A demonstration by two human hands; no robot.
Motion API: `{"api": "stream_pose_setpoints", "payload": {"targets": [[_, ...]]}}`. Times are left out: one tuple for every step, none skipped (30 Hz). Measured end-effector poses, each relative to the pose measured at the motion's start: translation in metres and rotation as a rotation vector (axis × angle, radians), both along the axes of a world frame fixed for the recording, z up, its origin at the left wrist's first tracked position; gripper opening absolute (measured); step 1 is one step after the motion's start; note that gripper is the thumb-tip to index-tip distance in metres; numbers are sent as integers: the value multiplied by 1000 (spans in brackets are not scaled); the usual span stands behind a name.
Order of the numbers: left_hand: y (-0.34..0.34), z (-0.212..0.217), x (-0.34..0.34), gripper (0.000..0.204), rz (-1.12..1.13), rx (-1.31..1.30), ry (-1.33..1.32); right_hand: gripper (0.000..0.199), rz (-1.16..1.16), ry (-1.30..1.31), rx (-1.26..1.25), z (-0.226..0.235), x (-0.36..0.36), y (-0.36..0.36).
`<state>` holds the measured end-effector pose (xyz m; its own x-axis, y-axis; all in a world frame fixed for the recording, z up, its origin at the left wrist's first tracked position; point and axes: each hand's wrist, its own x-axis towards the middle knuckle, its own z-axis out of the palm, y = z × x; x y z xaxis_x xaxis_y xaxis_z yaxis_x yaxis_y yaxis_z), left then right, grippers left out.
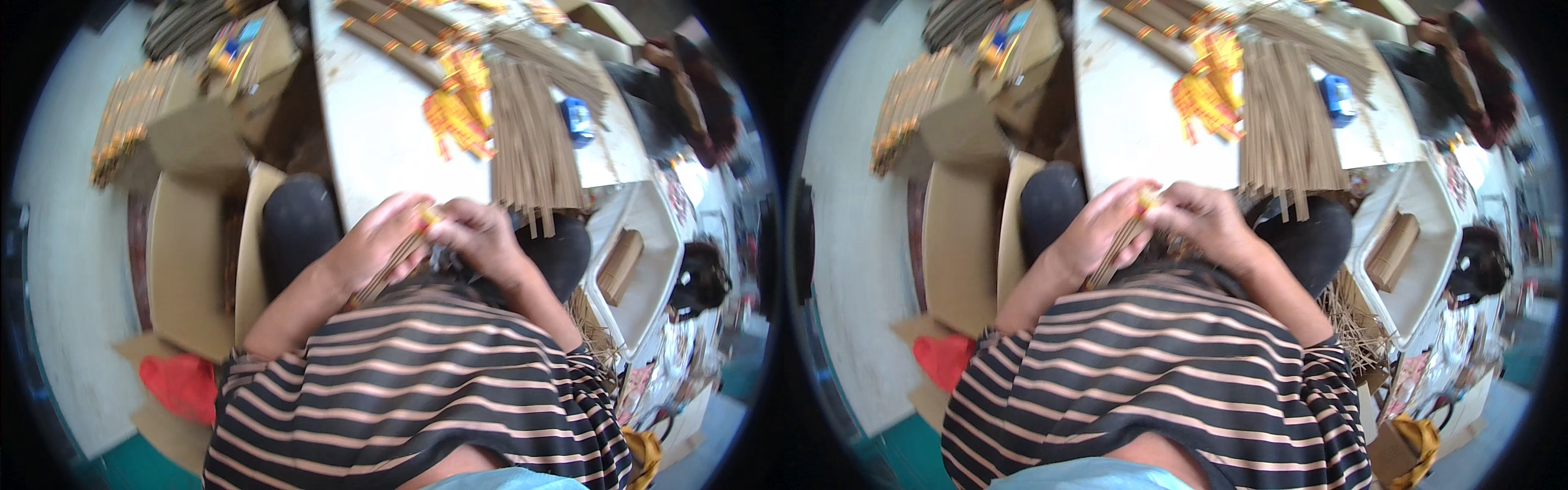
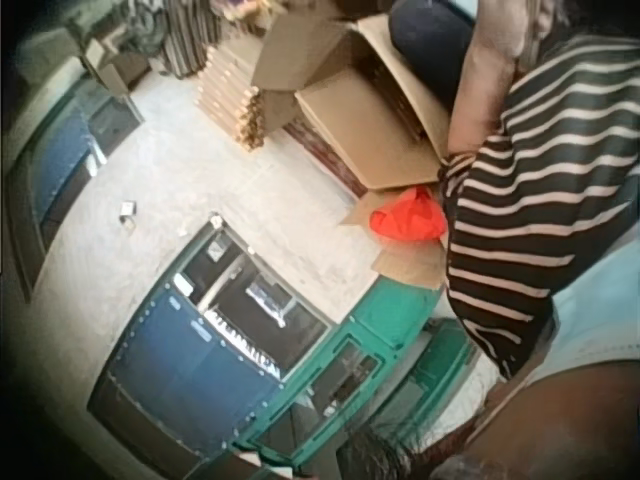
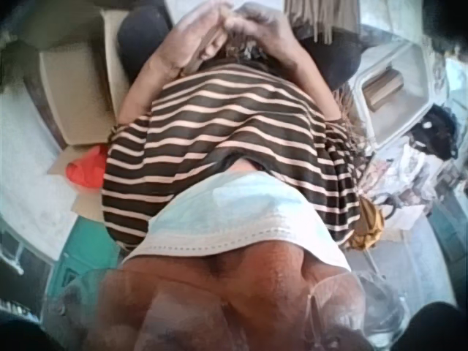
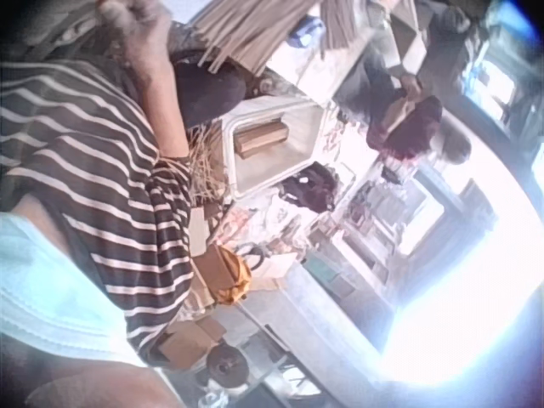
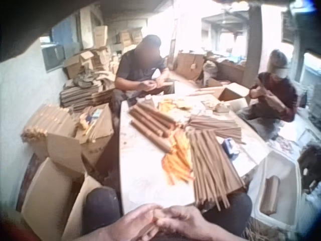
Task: The person gathers bundles of incense sticks, aligns them, and wraps a red and yellow paper band around each bundle to secure it. The finished bundles are placed into a cardboard box.
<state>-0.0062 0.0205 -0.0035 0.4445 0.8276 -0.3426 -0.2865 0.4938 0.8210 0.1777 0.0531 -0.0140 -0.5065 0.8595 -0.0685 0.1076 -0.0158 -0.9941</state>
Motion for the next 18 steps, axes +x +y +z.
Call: {"api": "stream_pose_setpoints", "payload": {"targets": [[0, -6, -2, 48, -1, -33, -38, 17, 24, 18, -59, 0, 1, 1], [-2, -7, -4, 51, 14, -44, -68, 16, 44, 0, 86, 3, -1, 1], [-1, -5, -3, 53, 17, -61, -92, 16, 51, 39, 251, -7, 1, 4], [0, -4, -3, 54, 14, -54, -103, 17, 67, 99, 290, -4, 0, 8], [9, -7, -1, 55, -24, -63, -122, 19, 68, 56, 392, -10, 4, 15], [10, -8, -1, 54, -31, -70, -119, 20, 47, 57, 429, -12, 5, 17], [8, -9, 1, 54, -24, -67, -154, 23, 37, 35, 496, -15, 4, 16], [9, -7, 3, 54, -25, -73, -172, 24, 46, 28, 486, -15, 6, 17], [7, -7, 4, 55, -18, -91, -190, 26, 61, 25, 463, -17, 6, 16], [7, -6, 5, 59, -23, -95, -219, 28, 81, 27, 386, -14, 8, 15], [9, -4, 8, 61, -25, -97, -230, 29, 79, 38, 406, -14, 9, 16], [8, -2, 9, 62, -22, -102, -240, 31, 81, 50, 422, -14, 10, 15], [7, -2, 10, 63, -18, -106, -251, 32, 85, 62, 438, -15, 11, 15], [8, -4, 9, 67, -35, -115, -255, 31, 98, 65, 445, -16, 12, 16], [7, -4, 8, 69, -64, -109, -281, 30, 111, 90, 439, -17, 13, 15], [7, -3, 7, 71, -92, -104, -307, 30, 126, 116, 432, -17, 13, 15], [7, -3, 6, 73, -120, -99, -333, 29, 140, 142, 427, -17, 14, 15], [8, -3, 6, 74, -136, -106, -347, 28, 143, 159, 425, -17, 14, 15]]}}
